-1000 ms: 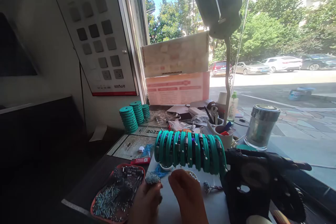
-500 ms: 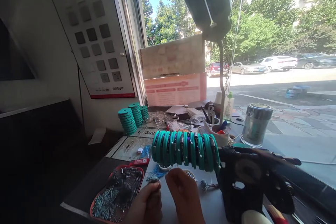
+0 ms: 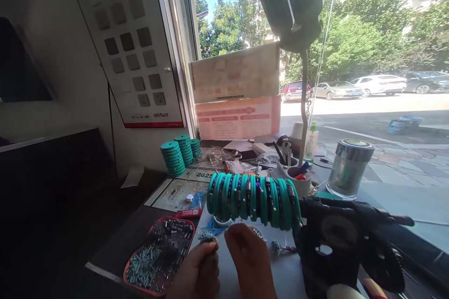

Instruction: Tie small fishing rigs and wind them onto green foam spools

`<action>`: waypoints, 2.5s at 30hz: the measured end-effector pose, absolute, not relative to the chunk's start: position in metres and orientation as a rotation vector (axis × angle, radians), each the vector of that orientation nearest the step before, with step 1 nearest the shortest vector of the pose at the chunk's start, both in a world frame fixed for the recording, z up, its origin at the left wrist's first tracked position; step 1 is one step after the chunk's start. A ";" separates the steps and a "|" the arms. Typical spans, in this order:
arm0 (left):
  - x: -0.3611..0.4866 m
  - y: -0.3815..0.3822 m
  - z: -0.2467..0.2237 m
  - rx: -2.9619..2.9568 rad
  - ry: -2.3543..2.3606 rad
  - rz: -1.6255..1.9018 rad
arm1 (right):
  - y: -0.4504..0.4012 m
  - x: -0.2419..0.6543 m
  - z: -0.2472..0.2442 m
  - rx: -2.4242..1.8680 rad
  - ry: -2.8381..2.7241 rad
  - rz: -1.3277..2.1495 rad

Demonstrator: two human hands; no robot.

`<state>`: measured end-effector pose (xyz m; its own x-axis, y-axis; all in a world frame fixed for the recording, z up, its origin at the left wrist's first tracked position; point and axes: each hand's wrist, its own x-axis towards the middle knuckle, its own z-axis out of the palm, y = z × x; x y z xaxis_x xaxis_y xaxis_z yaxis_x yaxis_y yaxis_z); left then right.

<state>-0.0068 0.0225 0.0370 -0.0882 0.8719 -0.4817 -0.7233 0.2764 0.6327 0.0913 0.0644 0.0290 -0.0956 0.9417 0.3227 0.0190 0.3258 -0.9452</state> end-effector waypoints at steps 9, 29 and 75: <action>-0.004 0.021 0.028 0.221 1.039 1.430 | 0.062 0.088 0.028 -0.986 -1.429 0.980; -0.006 0.021 0.032 0.234 0.983 1.415 | 0.063 0.090 0.027 -0.937 -1.460 0.984; 0.006 0.023 0.030 0.413 1.251 1.623 | 0.065 0.092 0.029 -0.891 -1.742 0.951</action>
<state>0.0057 0.0229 0.0296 -0.4378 0.8511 -0.2898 -0.4970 0.0395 0.8669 0.0922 0.0654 0.0288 -0.3053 0.8738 0.3784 0.1545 0.4375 -0.8858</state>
